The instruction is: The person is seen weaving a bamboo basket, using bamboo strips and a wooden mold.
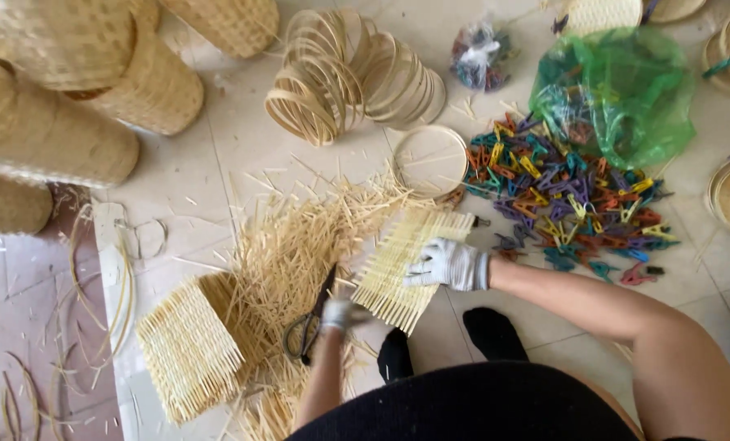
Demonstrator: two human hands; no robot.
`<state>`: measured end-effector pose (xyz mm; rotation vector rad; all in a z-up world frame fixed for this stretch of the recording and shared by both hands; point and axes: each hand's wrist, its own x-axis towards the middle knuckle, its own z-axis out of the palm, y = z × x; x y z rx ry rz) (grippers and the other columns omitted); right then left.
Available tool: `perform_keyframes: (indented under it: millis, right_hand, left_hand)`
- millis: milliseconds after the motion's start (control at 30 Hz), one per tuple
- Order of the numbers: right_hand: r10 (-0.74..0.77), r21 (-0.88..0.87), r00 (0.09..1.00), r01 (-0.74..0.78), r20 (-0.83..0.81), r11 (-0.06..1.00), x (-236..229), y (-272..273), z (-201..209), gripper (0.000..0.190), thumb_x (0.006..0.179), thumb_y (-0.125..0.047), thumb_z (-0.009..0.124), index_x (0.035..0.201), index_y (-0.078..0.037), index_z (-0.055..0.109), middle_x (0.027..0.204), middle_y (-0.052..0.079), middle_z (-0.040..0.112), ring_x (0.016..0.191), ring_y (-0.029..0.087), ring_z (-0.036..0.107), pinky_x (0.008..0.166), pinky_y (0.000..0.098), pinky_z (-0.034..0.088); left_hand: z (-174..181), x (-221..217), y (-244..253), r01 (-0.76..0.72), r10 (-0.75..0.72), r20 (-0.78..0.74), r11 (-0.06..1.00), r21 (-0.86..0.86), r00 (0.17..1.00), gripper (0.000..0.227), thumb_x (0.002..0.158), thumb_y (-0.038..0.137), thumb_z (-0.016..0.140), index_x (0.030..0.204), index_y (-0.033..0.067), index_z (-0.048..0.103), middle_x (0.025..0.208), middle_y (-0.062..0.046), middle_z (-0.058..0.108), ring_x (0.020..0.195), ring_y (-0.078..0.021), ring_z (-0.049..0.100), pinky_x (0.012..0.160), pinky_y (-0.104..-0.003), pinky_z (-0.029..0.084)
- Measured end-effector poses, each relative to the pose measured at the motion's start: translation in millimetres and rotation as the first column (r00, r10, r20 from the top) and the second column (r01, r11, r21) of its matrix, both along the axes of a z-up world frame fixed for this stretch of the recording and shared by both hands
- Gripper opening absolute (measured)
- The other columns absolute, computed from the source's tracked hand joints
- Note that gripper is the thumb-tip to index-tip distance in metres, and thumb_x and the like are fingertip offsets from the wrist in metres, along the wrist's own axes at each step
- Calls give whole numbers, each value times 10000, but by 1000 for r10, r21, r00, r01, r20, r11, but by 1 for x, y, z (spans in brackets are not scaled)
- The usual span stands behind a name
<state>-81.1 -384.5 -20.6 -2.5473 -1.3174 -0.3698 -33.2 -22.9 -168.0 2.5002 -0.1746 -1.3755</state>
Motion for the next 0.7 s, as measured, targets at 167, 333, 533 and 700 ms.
perform_keyframes:
  millis: [167,333,533,700]
  right_hand:
    - [169,15,963,-176,208,984,-3,3,-38,518,884,-202,574,1390,-304,616,1318,-7,680,1106,259,610,1000,456,453]
    - [259,-31,944,-259,205,965,-19,-21,-101,566,875,-244,563,1438,-306,566,1398,9,616,1195,294,580,1041,486,438]
    - [243,-183,959,-215,146,959,-39,-47,-97,602,907,-233,530,1489,-386,507,1490,-28,539,1365,255,506,1149,482,384]
    - [165,-204,975,-134,146,970,-51,-46,-81,604,870,-249,493,1451,-411,517,1547,-73,500,1414,209,453,1164,507,335]
  left_hand:
    - [146,-4,22,-707,807,142,574,-412,573,360,982,251,630,1333,175,646,1185,-52,719,964,-238,708,851,-416,584]
    - [142,-32,-39,-60,353,716,915,-400,603,362,876,83,630,1217,131,742,1220,-112,722,1112,-288,673,985,-370,541]
    - [124,-62,-118,603,-101,884,765,-224,457,530,765,47,628,1291,113,649,1430,-132,590,1369,-339,508,1123,-491,394]
    - [99,-70,-133,633,-139,917,761,-143,374,553,765,99,640,1316,61,627,1439,-125,577,1376,-318,497,1121,-496,397]
